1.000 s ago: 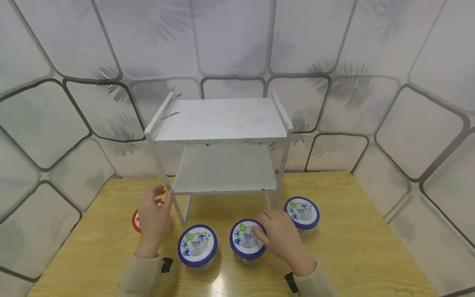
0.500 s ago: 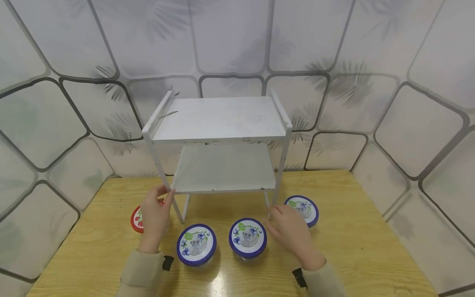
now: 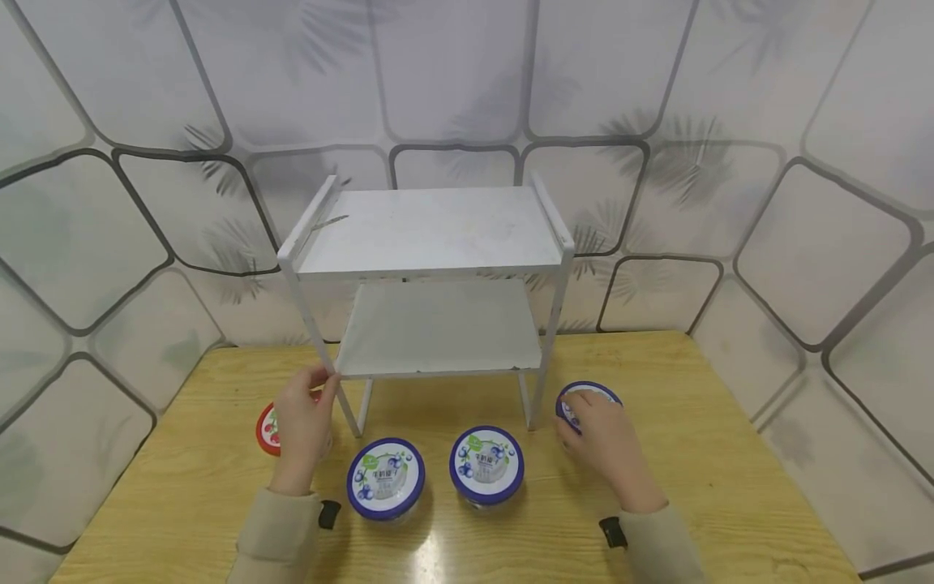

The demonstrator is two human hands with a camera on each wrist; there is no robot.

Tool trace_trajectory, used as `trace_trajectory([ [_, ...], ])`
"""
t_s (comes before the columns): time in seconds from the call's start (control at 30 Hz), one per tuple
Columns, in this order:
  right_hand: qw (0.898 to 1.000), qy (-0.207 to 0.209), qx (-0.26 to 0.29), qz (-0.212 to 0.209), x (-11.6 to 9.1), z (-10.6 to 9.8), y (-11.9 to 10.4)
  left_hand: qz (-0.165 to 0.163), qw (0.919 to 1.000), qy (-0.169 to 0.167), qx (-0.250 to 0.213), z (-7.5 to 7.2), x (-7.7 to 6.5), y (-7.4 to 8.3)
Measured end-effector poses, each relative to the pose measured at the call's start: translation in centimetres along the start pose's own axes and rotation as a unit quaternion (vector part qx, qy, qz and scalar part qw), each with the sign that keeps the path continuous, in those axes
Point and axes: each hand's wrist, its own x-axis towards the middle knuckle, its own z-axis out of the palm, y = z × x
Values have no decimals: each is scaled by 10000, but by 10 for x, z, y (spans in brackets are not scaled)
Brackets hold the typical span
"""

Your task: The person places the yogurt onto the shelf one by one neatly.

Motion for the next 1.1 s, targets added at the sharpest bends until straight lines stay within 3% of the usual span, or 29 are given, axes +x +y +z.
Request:
trace_trajectory([
  [0.17,9980,-423,9,469,-2,-3,7,36,10000,-10,-9,-2,0,2],
  [0.67,9903,-1059,-10,894,-6,8,34,317,9994,60,153,0,-1,-1],
  [1.1,9803,-1520,39,1262,-7,11,42,103,9998,-59,130,-1,-1,-1],
])
